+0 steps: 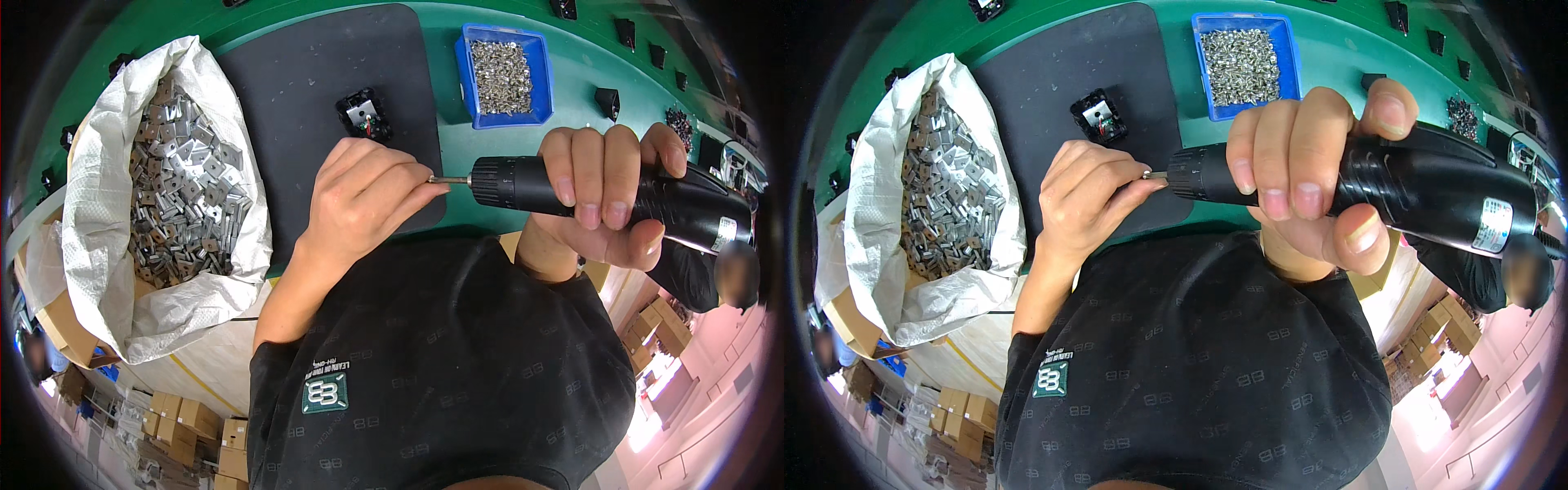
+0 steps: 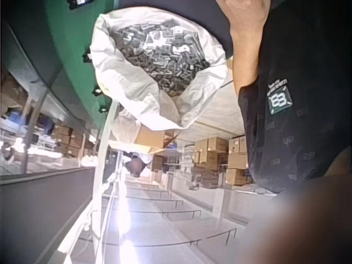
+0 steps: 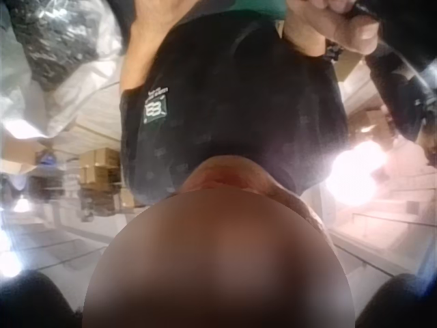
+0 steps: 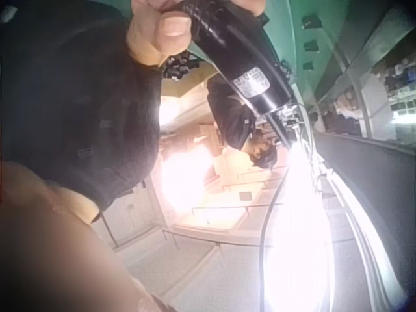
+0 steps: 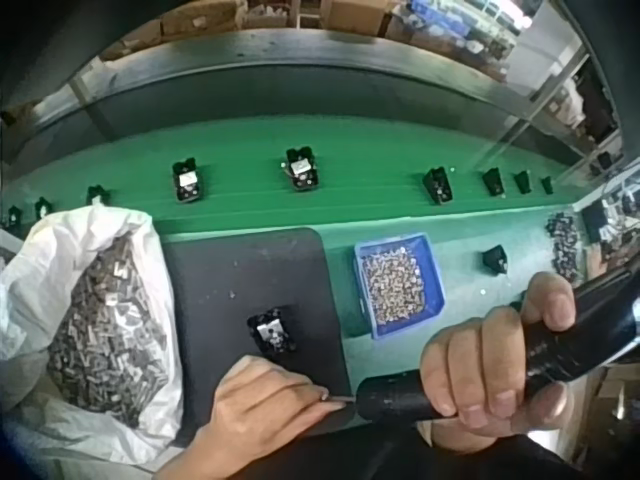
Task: The recorder is assembling small electronic components on a production line using an electric screwdriver.
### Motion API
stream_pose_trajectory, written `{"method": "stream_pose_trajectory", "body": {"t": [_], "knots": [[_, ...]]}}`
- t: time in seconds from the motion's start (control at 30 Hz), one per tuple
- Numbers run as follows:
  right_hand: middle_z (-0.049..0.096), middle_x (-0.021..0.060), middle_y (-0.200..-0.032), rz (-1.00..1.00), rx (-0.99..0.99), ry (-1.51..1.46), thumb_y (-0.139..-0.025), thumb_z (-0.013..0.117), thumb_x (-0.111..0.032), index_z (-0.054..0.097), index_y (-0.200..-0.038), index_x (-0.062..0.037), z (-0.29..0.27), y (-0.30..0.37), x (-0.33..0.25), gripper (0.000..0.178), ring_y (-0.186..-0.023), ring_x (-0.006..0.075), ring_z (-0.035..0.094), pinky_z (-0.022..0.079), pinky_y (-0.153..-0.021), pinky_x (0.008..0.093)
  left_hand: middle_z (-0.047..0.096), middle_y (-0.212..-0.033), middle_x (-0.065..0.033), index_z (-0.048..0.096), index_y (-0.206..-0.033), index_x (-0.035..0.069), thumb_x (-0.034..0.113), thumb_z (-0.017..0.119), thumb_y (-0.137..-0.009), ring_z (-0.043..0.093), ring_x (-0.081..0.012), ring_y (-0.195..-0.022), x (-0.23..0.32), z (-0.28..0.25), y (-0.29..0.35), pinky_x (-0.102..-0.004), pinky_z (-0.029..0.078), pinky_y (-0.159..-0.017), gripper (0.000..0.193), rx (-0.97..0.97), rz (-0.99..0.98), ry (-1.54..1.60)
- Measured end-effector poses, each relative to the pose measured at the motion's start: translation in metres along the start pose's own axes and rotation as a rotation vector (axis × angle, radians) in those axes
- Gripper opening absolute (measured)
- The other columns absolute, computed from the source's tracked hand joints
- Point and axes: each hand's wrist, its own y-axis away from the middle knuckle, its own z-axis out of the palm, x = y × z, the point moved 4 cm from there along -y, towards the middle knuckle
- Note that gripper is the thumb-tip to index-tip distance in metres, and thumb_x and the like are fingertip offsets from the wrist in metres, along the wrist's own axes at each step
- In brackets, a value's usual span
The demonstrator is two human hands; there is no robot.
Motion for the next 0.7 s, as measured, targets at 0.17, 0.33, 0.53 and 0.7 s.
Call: {"method": "stream_pose_trajectory", "body": {"t": [0.17,0.33,0.53,0.7], "knots": [[0.051,0.0014,-0.085,-0.003,0.006,-0.003,-0.091,0.061,-0.024,0.035,-0.137,-0.0161,-0.005,-0.001,0.004,0.054,-0.078,0.0151,0.052,0.042,-0.074,0.0334,0.063,-0.086,-0.0058,0.067,-0.085,0.006,0.028,0.084,-0.061,0.059,-0.0247,-0.080,-0.011,-0.009,0.004,-0.0340,0.044,-0.072,0.038,0.048,-0.089,-0.041],[0.050,0.0015,-0.080,-0.053,0.150,0.041,-0.089,0.060,-0.024,0.035,-0.138,-0.0145,-0.010,0.001,0.014,0.055,-0.071,0.0150,0.051,0.042,-0.071,0.0339,0.052,-0.117,-0.0164,0.052,-0.123,0.004,0.028,0.084,-0.063,0.054,-0.0343,-0.103,-0.046,-0.010,0.017,-0.0420,0.045,-0.086,0.072,0.064,-0.339,-0.228],[0.049,0.0026,-0.073,-0.092,0.330,0.169,-0.086,0.063,-0.015,0.039,-0.128,-0.0122,-0.014,-0.006,0.054,0.049,-0.062,0.0158,0.051,0.046,-0.067,0.0355,0.049,-0.127,-0.0178,0.047,-0.131,0.003,0.023,0.084,-0.063,0.053,-0.0351,-0.108,-0.056,0.004,0.013,-0.0419,0.045,-0.091,0.080,-0.011,-0.366,-0.199],[0.055,0.0069,-0.072,-0.168,0.303,0.266,-0.082,0.063,-0.007,0.039,-0.122,-0.0046,-0.017,-0.015,0.074,0.047,-0.060,0.0172,0.055,0.050,-0.064,0.0357,0.057,-0.120,-0.0119,0.049,-0.130,0.005,0.020,0.085,-0.059,0.057,-0.0313,-0.103,-0.065,0.006,0.020,-0.0401,0.045,-0.087,0.081,-0.084,-0.358,-0.197]]}}
